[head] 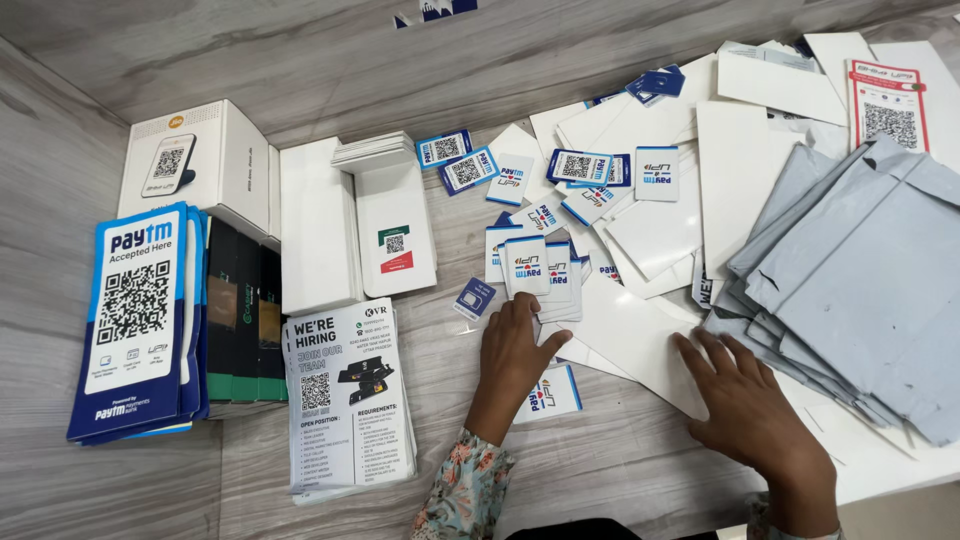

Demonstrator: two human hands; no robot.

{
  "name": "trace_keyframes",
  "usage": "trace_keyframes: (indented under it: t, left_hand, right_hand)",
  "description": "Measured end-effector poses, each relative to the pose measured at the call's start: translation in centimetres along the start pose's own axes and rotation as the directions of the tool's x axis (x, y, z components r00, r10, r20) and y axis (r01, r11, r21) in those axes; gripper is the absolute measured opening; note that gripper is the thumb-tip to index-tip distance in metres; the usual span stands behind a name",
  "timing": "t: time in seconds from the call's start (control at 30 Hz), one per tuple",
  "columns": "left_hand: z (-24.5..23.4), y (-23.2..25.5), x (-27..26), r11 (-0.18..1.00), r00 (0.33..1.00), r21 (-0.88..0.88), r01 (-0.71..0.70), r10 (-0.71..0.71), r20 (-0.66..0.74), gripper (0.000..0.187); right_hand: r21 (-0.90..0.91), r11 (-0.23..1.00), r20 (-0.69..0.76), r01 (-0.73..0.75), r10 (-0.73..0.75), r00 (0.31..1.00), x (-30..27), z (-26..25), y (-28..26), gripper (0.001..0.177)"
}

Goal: The person sorts and stacks various promotional items on the floor, including Paytm QR code cards, white envelopes, and gray padded mailers. They handle the items one at a time, aligning and stacking them into separate piles.

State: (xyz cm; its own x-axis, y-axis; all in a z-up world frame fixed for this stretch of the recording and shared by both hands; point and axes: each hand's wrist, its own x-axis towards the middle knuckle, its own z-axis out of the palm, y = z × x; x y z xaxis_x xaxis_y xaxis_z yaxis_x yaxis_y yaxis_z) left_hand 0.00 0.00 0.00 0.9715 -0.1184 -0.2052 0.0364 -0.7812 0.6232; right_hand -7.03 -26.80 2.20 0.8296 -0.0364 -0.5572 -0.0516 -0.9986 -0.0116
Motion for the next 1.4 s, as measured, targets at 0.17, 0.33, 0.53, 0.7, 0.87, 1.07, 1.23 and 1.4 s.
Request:
trace_keyframes:
  t: [0.17, 0.33, 0.53, 0.7, 0.87, 1.07, 1.23, 1.4]
  left_hand:
    - [0.4, -1.7, 1.2, 0.978, 0.952, 0.2, -0.061, 0.117, -0.281, 0.051]
    - [0.7, -2.0, -1.7, 0.977, 0.939, -0.101, -0.189, 0.15, -0.308, 0.054]
    - [5.8, 2.0, -10.9, -0.061, 0.884, -0.882, 0.467, 0.056, 0.464, 0.088]
    - [7.6, 3.0, -10.9, -0.201, 0.878, -0.868, 0.454, -0.065, 0.474, 0.09]
    - [8.0, 3.6, -11.4, -0.097, 0.924, -0.927, 0.362, -0.093, 0.37, 0.092]
    - [8.4, 3.7, -12.1, -0.073, 0.938, -0.946, 0.316, -0.127, 0.323, 0.094]
    - [8.3, 3.0, -12.7, -0.061, 0.936, -0.945, 0.32, -0.134, 0.326, 0.094]
    - [7.7, 2.7, -12.7, -0.013, 0.934, -0.949, 0.314, -0.176, 0.311, 0.093]
  right_hand:
    - [0.104, 0.989, -0.159, 0.102, -0.085, 0.984, 0.8, -1.0, -1.9, 0.118]
    - [0.069, 0.997, -0.12, 0.042, -0.033, 0.992, 2.0, -2.6, -2.4, 0.136]
    - [0.027, 0.987, -0.123, 0.157, -0.152, 0.981, 2.5, -3.5, -2.9, 0.128]
    - [-0.018, 0.996, -0.053, 0.082, -0.083, 0.995, 2.6, -3.3, -4.5, 0.128]
    - [0.143, 0.987, -0.113, 0.076, -0.06, 0.992, 3.9, -2.1, -4.9, 0.121]
    - [0.276, 0.956, -0.456, 0.098, 0.04, 0.889, 4.8, 0.6, -6.5, 0.045]
    - [0.346, 0.934, -0.494, 0.085, 0.104, 0.863, 5.2, 1.9, -6.8, 0.03]
    - [0.441, 0.885, -0.532, 0.151, 0.121, 0.838, 6.9, 1.9, -6.0, 0.031]
